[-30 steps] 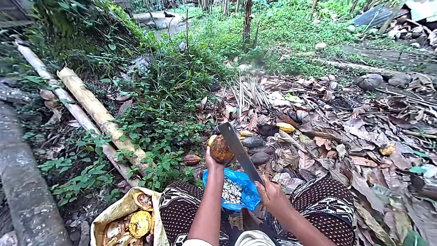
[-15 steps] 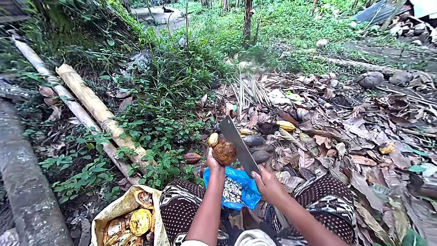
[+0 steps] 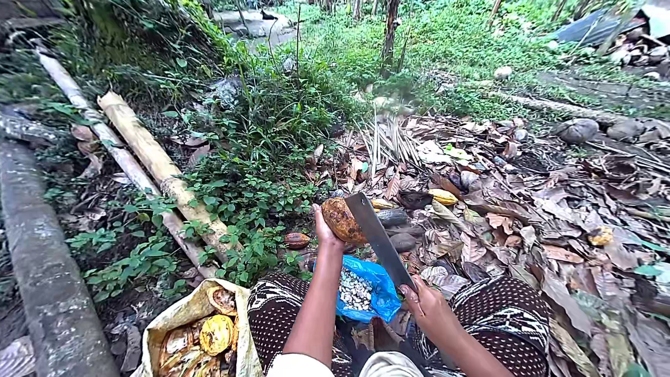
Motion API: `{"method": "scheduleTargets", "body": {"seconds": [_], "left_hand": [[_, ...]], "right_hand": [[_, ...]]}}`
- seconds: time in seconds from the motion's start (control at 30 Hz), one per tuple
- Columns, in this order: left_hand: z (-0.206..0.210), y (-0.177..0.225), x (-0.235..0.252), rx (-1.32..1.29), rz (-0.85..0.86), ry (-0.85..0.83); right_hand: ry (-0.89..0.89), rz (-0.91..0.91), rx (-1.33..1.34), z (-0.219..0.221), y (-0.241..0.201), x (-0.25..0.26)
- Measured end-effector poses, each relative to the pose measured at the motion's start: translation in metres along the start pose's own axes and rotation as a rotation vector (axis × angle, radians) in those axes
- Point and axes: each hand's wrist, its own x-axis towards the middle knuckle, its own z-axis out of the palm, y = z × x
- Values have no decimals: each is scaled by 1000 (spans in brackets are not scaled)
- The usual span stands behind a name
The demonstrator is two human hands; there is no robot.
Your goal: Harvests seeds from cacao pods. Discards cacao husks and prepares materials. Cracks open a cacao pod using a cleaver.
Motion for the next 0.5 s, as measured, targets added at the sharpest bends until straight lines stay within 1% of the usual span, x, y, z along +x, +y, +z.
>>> {"method": "scheduleTargets", "body": {"seconds": [0.07, 0.1, 0.13, 0.17, 0.27, 0.33, 0.37, 0.4, 0.43, 0.5], "left_hand": [[-3, 3, 3, 15, 41, -42], [-6, 4, 2, 13, 59, -56], [-7, 5, 2, 8, 74, -64], [-9, 5, 2, 1, 87, -63], [-16, 0, 4, -37, 70, -22], [-19, -2, 5, -60, 68, 3], [-18, -2, 4, -65, 74, 6], [-16, -2, 2, -63, 79, 6], [-12, -2, 0, -52, 87, -3], [-13, -5, -6, 14, 97, -44]], "right_hand": [[-73, 61, 52, -14, -7, -1], [-84, 61, 58, -19, -9, 0], [-46, 27, 53, -23, -11, 1], [28, -26, 56, -25, -13, 2], [271, -177, 185, -39, -27, 15], [352, -219, 258, -46, -37, 26], [350, -220, 246, -44, -38, 29], [294, -194, 187, -39, -36, 31], [145, -110, 100, -33, -34, 31], [-306, 186, 32, -26, -32, 34]]}}
